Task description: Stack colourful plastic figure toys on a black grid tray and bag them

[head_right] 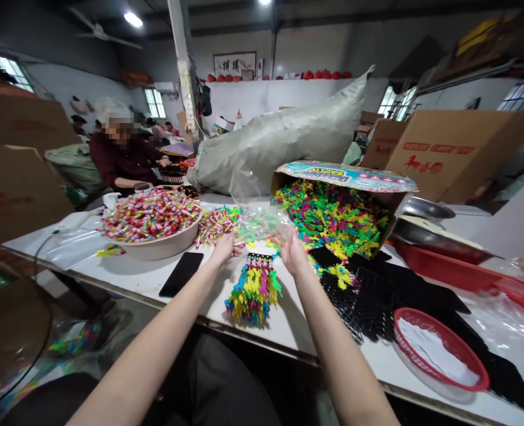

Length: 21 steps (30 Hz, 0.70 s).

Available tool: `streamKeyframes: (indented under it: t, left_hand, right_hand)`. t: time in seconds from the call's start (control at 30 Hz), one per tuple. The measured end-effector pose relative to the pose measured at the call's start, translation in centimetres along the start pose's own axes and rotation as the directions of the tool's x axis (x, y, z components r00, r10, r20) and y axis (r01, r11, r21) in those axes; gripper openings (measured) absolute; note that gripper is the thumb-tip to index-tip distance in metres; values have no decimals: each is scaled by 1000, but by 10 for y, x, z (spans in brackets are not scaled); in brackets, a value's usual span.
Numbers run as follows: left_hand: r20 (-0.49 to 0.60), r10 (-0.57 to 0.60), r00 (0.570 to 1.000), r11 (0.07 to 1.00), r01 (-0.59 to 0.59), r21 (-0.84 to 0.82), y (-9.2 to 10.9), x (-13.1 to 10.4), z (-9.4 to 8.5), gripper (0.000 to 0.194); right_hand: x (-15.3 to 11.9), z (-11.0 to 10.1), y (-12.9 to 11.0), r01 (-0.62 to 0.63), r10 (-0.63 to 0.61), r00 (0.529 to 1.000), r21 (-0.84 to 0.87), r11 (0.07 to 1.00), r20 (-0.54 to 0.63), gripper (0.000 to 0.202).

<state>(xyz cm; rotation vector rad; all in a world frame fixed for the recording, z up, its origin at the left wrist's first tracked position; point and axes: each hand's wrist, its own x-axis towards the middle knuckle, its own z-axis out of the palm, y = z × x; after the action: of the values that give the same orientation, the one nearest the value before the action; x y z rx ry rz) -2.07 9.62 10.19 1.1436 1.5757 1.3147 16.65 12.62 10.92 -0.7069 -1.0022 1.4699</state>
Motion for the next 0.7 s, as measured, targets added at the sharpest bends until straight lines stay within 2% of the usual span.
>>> streamKeyframes:
  t: [0.1,0.2,0.27,0.43,0.53,0.63,0.7]
  left_hand:
    - [15,10,1000,975,-6,-224,-20,1,11,37]
    - [-6,26,1000,869,-25,-494,-40,1,13,37]
    - [0,53,999,859,-45,-510,-53,0,12,39]
    - [13,150,989,939,-138,-316,-85,-13,8,47]
    - [3,190,982,981,-190,-28,-98,-19,8,43]
    - [56,255,965,913,-259,316,-101,-26,4,46]
    - [123,273,954,842,-299,448,-98,-34,-5,55]
  right_hand:
    - [-15,-17,38,-52,50,998,-62,997,-31,52]
    - [-25,-23,59,-93,90,995,-88,992,-42,63]
    - [-28,-23,63,-90,87,995,-78,993,-40,66]
    - [-31,-25,66,-108,106,993,-38,993,-56,63]
    - [-32,-26,70,-171,165,981,-54,984,-105,57]
    - [-34,-26,70,-229,219,966,-64,971,-141,48]
    - [-37,-26,69,-257,242,960,-98,961,-144,43]
